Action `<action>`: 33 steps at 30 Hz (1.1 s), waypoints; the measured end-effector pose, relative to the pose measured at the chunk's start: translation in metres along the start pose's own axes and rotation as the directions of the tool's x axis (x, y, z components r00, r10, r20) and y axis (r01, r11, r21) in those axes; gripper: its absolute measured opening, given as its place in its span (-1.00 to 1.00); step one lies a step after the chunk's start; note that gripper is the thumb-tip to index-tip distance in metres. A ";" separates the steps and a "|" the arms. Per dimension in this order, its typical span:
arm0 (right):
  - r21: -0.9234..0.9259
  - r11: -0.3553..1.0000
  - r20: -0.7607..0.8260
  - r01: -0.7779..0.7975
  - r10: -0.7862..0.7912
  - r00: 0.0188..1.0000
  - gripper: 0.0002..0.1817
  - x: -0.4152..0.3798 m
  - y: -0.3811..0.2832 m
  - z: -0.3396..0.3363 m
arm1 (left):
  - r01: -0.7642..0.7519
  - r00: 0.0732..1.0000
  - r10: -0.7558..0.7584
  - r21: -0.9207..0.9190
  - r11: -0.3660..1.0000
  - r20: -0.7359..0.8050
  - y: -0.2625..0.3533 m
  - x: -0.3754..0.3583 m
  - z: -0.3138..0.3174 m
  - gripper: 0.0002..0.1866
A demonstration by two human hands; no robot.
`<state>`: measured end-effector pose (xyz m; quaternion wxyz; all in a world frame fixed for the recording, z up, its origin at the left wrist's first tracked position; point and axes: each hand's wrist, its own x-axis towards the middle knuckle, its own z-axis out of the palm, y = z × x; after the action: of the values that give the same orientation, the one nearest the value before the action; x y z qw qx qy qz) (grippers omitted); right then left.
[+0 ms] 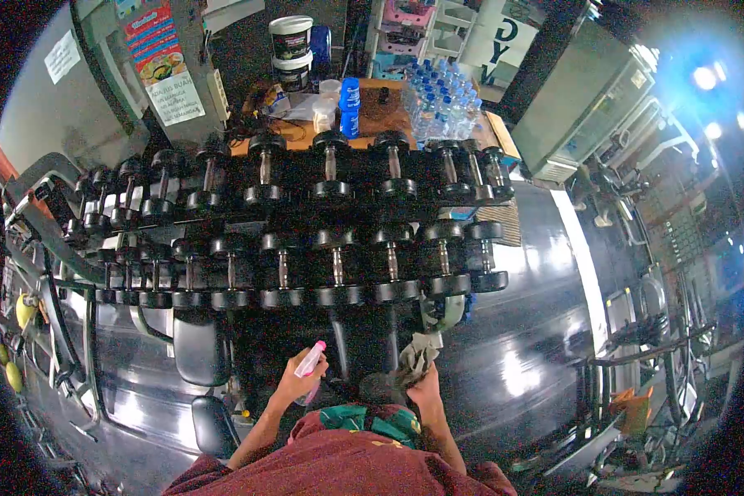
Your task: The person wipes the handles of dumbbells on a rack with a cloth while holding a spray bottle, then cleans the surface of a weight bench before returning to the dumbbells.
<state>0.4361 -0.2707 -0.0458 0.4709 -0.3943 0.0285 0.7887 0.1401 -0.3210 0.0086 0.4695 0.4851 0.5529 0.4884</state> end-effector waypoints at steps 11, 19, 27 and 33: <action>0.018 0.996 0.172 0.083 -0.085 0.981 -0.63 0.010 -0.008 0.012 | 0.165 0.981 -0.181 -0.177 0.970 -0.076 0.011 -0.006 -0.015 -0.82; -0.188 0.969 0.066 0.160 -0.150 0.986 -0.65 0.031 -0.023 0.018 | 0.202 0.970 -0.220 -0.152 0.967 -0.107 0.016 0.003 -0.011 -0.84; -0.193 0.969 0.072 0.154 -0.142 0.987 -0.68 0.059 -0.046 0.064 | 0.104 0.989 -0.121 -0.190 0.976 -0.083 0.025 0.049 -0.007 -0.85; -0.224 0.964 0.062 0.146 -0.136 0.989 -0.62 0.109 -0.079 0.084 | 0.038 0.990 -0.059 -0.163 0.986 -0.131 0.046 0.134 0.012 -0.88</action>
<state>0.4198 -0.1130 -0.0332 0.4779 -0.4285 -0.1011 0.7601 0.1437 -0.1847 0.0477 0.4802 0.3980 0.5540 0.5514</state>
